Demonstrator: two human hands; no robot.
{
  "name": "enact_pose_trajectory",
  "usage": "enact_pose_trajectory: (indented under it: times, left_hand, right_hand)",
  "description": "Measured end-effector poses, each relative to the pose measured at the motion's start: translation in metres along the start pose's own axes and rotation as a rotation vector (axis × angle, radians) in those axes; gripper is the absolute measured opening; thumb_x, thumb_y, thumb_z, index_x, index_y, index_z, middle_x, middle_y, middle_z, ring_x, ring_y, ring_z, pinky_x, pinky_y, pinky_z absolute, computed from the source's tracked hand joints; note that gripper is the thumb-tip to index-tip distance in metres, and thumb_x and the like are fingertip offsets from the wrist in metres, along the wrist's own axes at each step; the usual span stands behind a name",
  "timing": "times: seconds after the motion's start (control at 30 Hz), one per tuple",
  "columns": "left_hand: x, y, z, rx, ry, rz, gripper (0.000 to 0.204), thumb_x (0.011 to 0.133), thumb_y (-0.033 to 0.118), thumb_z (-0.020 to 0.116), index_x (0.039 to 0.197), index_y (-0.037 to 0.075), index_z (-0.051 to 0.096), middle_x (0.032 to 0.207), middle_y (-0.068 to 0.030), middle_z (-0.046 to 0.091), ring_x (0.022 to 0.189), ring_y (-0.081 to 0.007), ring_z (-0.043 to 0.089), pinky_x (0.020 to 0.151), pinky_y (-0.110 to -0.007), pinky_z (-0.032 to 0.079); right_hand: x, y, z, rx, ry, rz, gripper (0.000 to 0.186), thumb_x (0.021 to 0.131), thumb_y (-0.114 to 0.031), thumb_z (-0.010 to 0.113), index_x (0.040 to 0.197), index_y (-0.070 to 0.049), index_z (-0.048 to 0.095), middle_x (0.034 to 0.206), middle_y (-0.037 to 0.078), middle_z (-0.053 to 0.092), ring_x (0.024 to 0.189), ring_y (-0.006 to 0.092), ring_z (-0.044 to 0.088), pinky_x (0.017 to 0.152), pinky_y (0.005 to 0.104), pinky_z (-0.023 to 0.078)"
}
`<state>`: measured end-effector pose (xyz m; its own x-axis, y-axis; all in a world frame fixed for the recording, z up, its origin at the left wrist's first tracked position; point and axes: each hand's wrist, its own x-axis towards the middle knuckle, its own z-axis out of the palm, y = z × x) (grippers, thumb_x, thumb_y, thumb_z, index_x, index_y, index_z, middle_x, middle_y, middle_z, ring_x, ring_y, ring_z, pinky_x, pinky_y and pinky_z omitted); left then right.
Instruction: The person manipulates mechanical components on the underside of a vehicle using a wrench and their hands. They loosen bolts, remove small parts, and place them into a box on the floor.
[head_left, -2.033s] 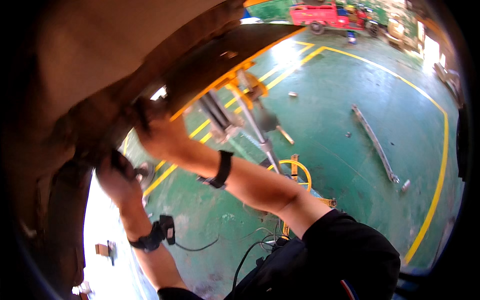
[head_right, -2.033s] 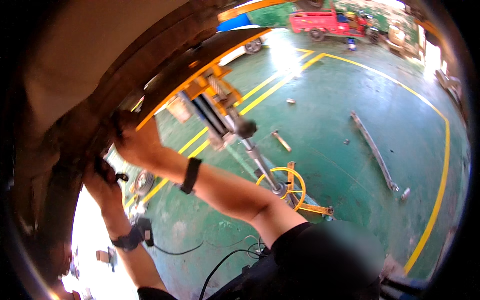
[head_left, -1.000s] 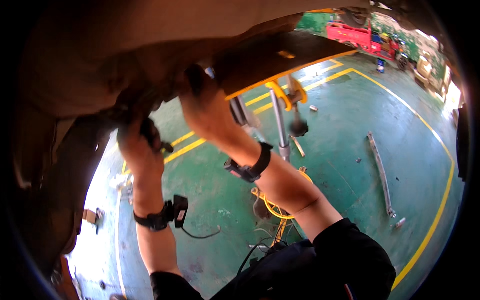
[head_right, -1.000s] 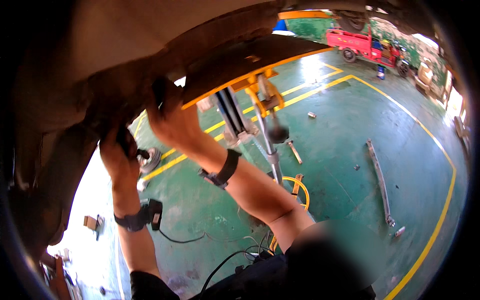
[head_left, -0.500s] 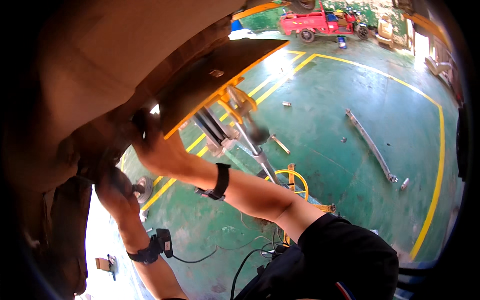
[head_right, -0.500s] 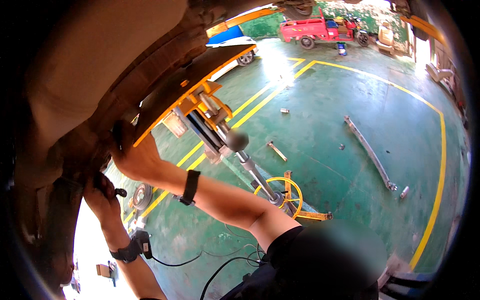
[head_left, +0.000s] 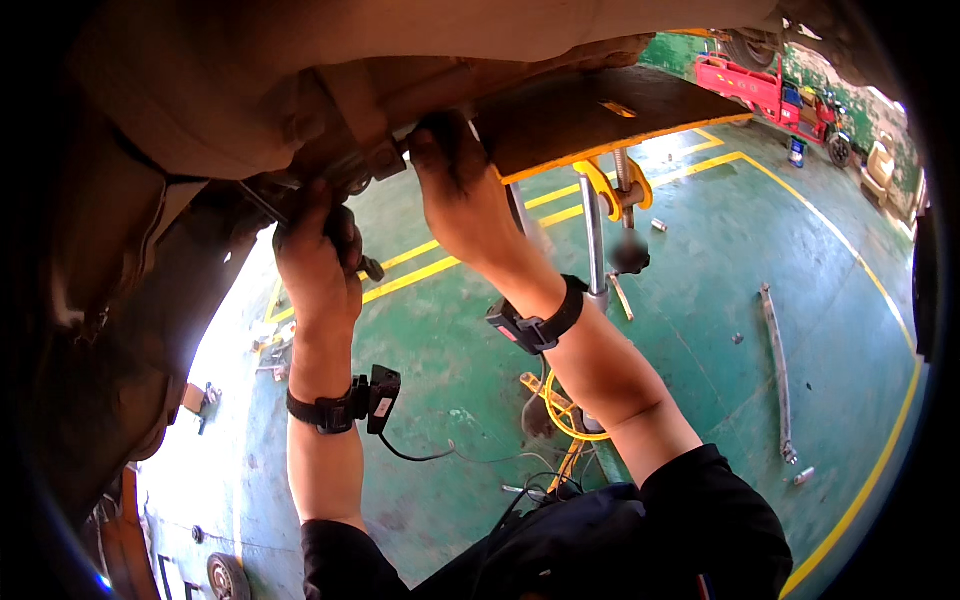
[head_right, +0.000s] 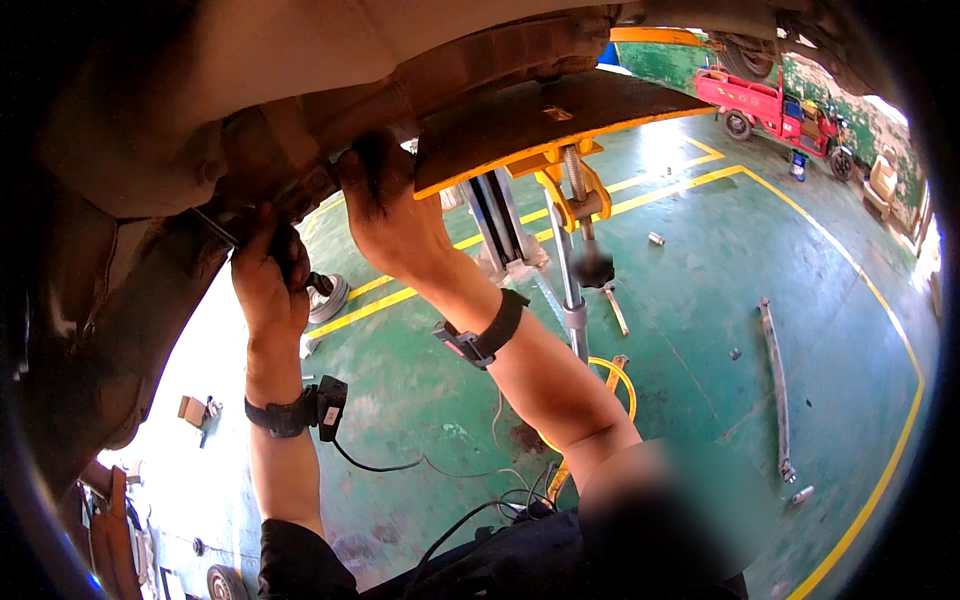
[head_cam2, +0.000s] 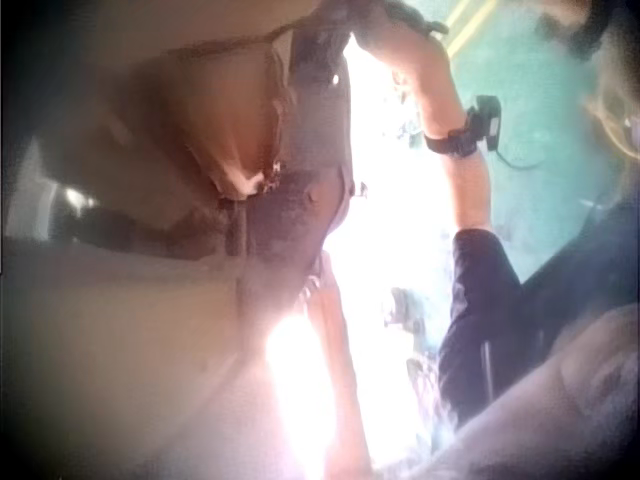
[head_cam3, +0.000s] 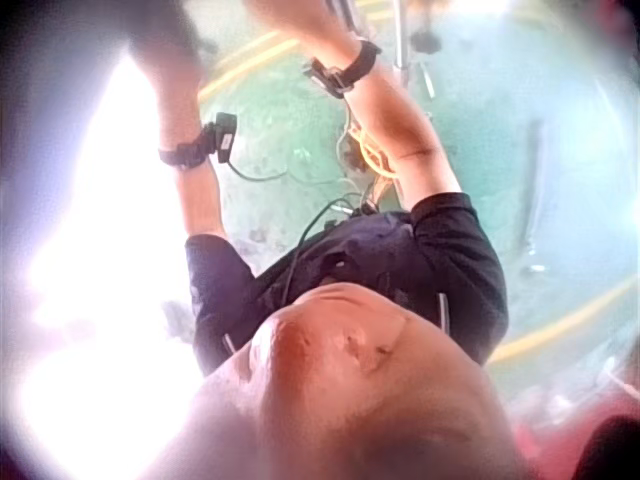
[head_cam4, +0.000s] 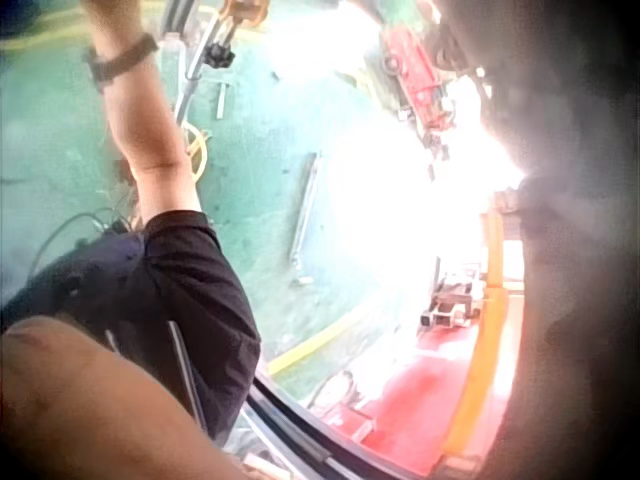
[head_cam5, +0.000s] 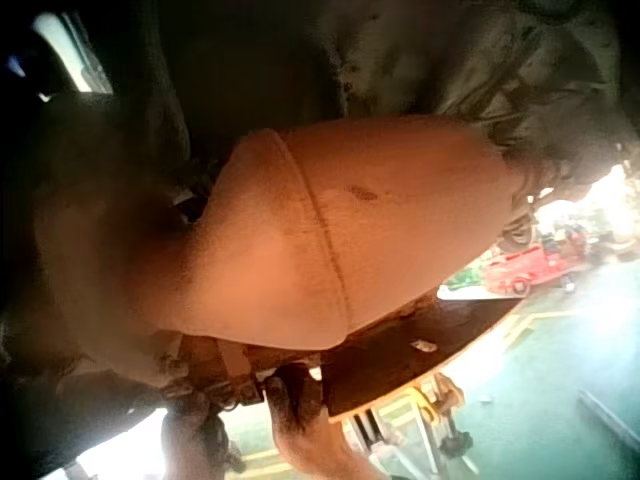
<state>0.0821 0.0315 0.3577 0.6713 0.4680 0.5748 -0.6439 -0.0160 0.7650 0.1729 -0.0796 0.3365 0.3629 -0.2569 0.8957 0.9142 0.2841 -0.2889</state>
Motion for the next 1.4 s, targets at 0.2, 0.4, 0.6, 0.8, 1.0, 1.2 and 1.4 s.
enact_pose_trajectory:
  times: [0.2,0.4,0.6,0.8,1.0,1.2,1.4]
  left_hand:
    - [0.004,-0.006,-0.004,-0.009,-0.045,0.032,0.021,0.099,0.018,0.055,0.081,0.01,0.05,0.056,0.0003,0.039,0.042,-0.0081,0.029,0.039,-0.023,0.022]
    - [0.004,-0.005,-0.007,-0.005,-0.02,-0.02,0.019,0.099,0.019,0.055,0.083,0.008,0.053,0.059,-0.0002,0.043,0.044,-0.008,0.032,0.04,-0.022,0.023]
    - [0.006,-0.008,-0.001,-0.065,0.065,-0.034,0.02,0.099,0.021,0.056,0.084,0.007,0.054,0.06,-0.0006,0.045,0.045,-0.0081,0.034,0.04,-0.022,0.024]
    - [0.009,-0.01,-0.005,-0.062,0.069,-0.013,0.023,0.099,0.023,0.056,0.083,0.007,0.054,0.057,-0.0003,0.043,0.044,-0.0084,0.034,0.04,-0.022,0.024]
    - [0.005,-0.007,0.0,-0.003,0.115,-0.029,0.022,0.099,0.022,0.056,0.084,0.006,0.057,0.059,-0.0005,0.046,0.045,-0.0087,0.036,0.04,-0.023,0.024]
    - [0.004,-0.005,0.002,0.004,0.101,-0.003,0.019,0.097,0.02,0.058,0.086,0.006,0.058,0.063,-0.0012,0.051,0.047,-0.0089,0.038,0.04,-0.022,0.026]
    - [0.003,-0.005,-0.001,0.045,0.086,-0.041,0.017,0.097,0.02,0.058,0.089,0.005,0.058,0.063,-0.0015,0.05,0.047,-0.0088,0.039,0.041,-0.022,0.026]
  right_hand:
    - [0.006,0.01,0.007,-0.118,-0.035,-0.152,0.014,0.096,-0.007,0.05,0.087,0.0,0.058,0.071,0.017,0.056,0.058,0.0378,0.052,0.056,0.0415,0.044]
    - [0.0,-0.008,0.001,-0.046,-0.111,0.146,0.018,0.097,-0.013,0.051,0.09,0.002,0.06,0.068,0.016,0.056,0.06,0.0293,0.051,0.057,0.0369,0.043]
    - [0.005,0.005,0.003,0.004,-0.043,-0.097,0.02,0.097,-0.012,0.05,0.087,0.002,0.06,0.071,0.019,0.059,0.061,0.0335,0.056,0.059,0.0387,0.045]
    - [0.007,0.006,0.004,-0.054,-0.198,0.119,0.017,0.098,-0.013,0.048,0.094,0.001,0.057,0.077,0.018,0.058,0.068,0.0294,0.054,0.062,0.0362,0.044]
    - [0.003,0.012,0.004,0.02,-0.04,-0.11,0.017,0.098,-0.014,0.048,0.1,0.001,0.057,0.075,0.018,0.06,0.062,0.0342,0.059,0.055,0.037,0.044]
    - [0.006,0.014,0.008,-0.184,-0.098,-0.038,0.027,0.1,-0.022,0.047,0.094,0.0,0.062,0.073,0.015,0.062,0.059,0.0302,0.058,0.059,0.035,0.046]
    - [0.004,-0.005,0.0,-0.006,-0.061,0.129,0.025,0.098,-0.019,0.049,0.092,0.0,0.062,0.073,0.017,0.062,0.059,0.0308,0.056,0.062,0.036,0.047]
